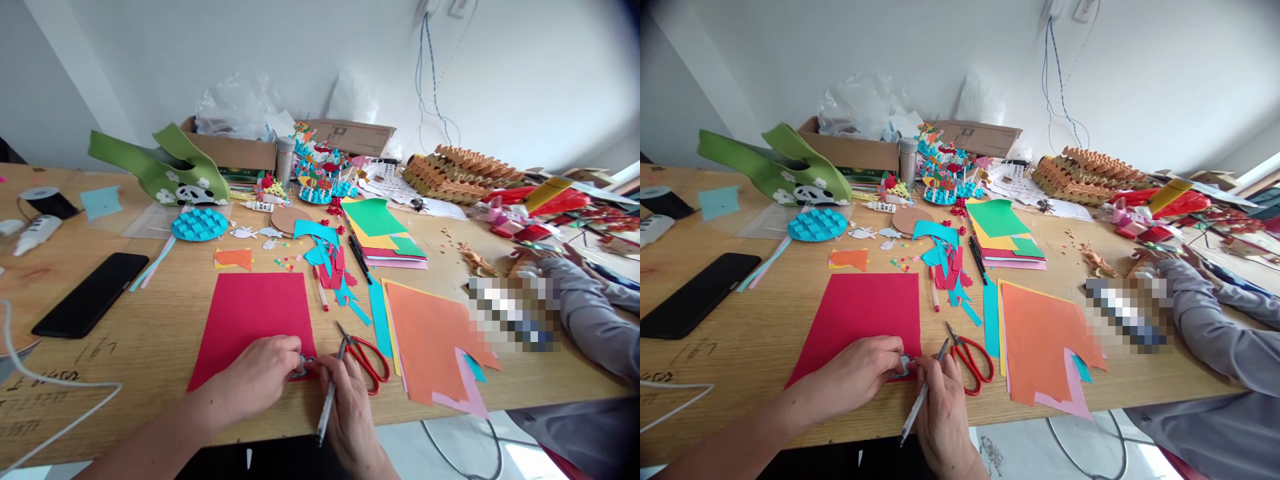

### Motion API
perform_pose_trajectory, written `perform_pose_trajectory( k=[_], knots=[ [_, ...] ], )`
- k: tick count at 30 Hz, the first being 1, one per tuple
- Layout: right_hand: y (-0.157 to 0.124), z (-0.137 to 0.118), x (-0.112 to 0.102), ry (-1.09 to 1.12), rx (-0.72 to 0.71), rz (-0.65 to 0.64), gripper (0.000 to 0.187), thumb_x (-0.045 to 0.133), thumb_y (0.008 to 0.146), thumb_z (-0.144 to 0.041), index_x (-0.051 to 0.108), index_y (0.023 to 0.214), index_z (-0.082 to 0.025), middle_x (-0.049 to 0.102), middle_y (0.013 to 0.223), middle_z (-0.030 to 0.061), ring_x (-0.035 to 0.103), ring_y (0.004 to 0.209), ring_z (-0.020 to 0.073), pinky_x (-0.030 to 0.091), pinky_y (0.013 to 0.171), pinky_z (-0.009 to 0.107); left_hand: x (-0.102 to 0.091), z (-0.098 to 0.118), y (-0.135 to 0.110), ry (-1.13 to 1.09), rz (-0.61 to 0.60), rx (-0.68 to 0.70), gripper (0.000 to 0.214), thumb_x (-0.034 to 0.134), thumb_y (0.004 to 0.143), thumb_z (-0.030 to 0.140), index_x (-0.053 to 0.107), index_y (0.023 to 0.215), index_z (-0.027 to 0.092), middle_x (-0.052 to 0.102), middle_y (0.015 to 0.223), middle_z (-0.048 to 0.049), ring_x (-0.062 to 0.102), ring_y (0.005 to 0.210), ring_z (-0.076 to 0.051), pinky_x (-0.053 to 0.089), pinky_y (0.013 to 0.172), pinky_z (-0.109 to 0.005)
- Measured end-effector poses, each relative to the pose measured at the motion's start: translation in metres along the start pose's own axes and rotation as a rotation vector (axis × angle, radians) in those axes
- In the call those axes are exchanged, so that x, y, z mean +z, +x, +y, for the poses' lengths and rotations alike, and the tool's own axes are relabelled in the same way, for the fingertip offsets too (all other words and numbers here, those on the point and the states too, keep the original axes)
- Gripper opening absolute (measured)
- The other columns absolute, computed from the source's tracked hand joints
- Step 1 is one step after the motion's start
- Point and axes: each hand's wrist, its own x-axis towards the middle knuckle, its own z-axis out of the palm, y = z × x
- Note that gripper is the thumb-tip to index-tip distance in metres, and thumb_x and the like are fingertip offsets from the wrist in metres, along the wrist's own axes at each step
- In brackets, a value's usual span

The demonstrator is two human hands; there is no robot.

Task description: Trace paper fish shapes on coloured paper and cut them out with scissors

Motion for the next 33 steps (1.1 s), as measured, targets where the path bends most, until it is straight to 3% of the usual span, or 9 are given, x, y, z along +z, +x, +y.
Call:
perform_pose_trajectory(
  k=[6,8,12,16,26,31,33],
  knots=[
    [0.000,0.002,0.001,-0.048,0.004,-0.022,0.020,0.037,0.092,-0.009,0.052,0.092,-0.021,0.060,0.081,0.0048,0.052,0.075,0.0204,0.045,0.065,0.032,0.023,0.026,-0.012,0.246,0.100,-0.073,0.020,0.046,0.090,0.015,0.066,0.084,0.018,0.064,0.085,-0.0025,0.056,0.080,-0.019,0.046,0.073,-0.032],
    [0.001,0.000,0.000,-0.044,-0.002,-0.019,0.018,0.038,0.092,-0.009,0.052,0.091,-0.021,0.060,0.080,0.0044,0.053,0.075,0.0203,0.045,0.063,0.031,0.041,0.034,-0.019,0.281,0.237,-0.136,0.018,0.055,0.087,0.027,0.067,0.096,0.019,0.065,0.096,-0.0045,0.057,0.088,-0.022,0.046,0.080,-0.035],
    [0.004,-0.001,-0.001,-0.040,-0.010,-0.020,0.017,0.040,0.093,-0.011,0.052,0.091,-0.022,0.060,0.077,0.0036,0.055,0.077,0.0205,0.046,0.063,0.029,0.083,0.041,-0.027,0.452,0.537,-0.168,0.037,0.052,0.086,0.044,0.065,0.110,0.019,0.065,0.112,-0.0074,0.054,0.104,-0.026,0.041,0.091,-0.039],
    [0.002,0.000,-0.003,-0.046,-0.001,-0.045,0.017,0.039,0.094,-0.012,0.051,0.091,-0.023,0.061,0.078,0.0032,0.056,0.081,0.0208,0.048,0.068,0.030,0.113,0.046,-0.027,0.538,0.687,-0.284,0.040,0.051,0.087,0.045,0.065,0.114,0.020,0.064,0.120,-0.0080,0.049,0.115,-0.025,0.034,0.096,-0.039],
    [0.017,-0.007,-0.014,-0.093,-0.078,-0.116,0.018,0.038,0.094,-0.015,0.054,0.088,-0.021,0.059,0.073,0.0031,0.056,0.070,0.0194,0.048,0.061,0.029,0.121,0.054,-0.022,0.518,0.773,-0.340,0.046,0.050,0.086,0.052,0.066,0.113,0.018,0.064,0.121,-0.0081,0.049,0.118,-0.024,0.030,0.099,-0.037],
    [0.024,-0.012,-0.021,0.067,-0.028,-0.157,0.026,0.037,0.097,-0.024,0.054,0.116,-0.020,0.063,0.083,0.0051,0.061,0.079,0.0182,0.051,0.068,0.028,0.123,0.059,-0.021,0.491,0.776,-0.358,0.044,0.052,0.087,0.048,0.066,0.115,0.017,0.064,0.121,-0.0091,0.049,0.119,-0.025,0.032,0.100,-0.038],
    [0.031,-0.016,-0.021,0.157,0.025,-0.145,0.028,0.037,0.098,-0.031,0.057,0.115,-0.020,0.063,0.081,0.0046,0.061,0.075,0.0165,0.050,0.065,0.026,0.123,0.060,-0.020,0.489,0.781,-0.364,0.044,0.051,0.087,0.047,0.066,0.114,0.017,0.063,0.123,-0.0098,0.049,0.120,-0.026,0.032,0.100,-0.038]
  ],
)
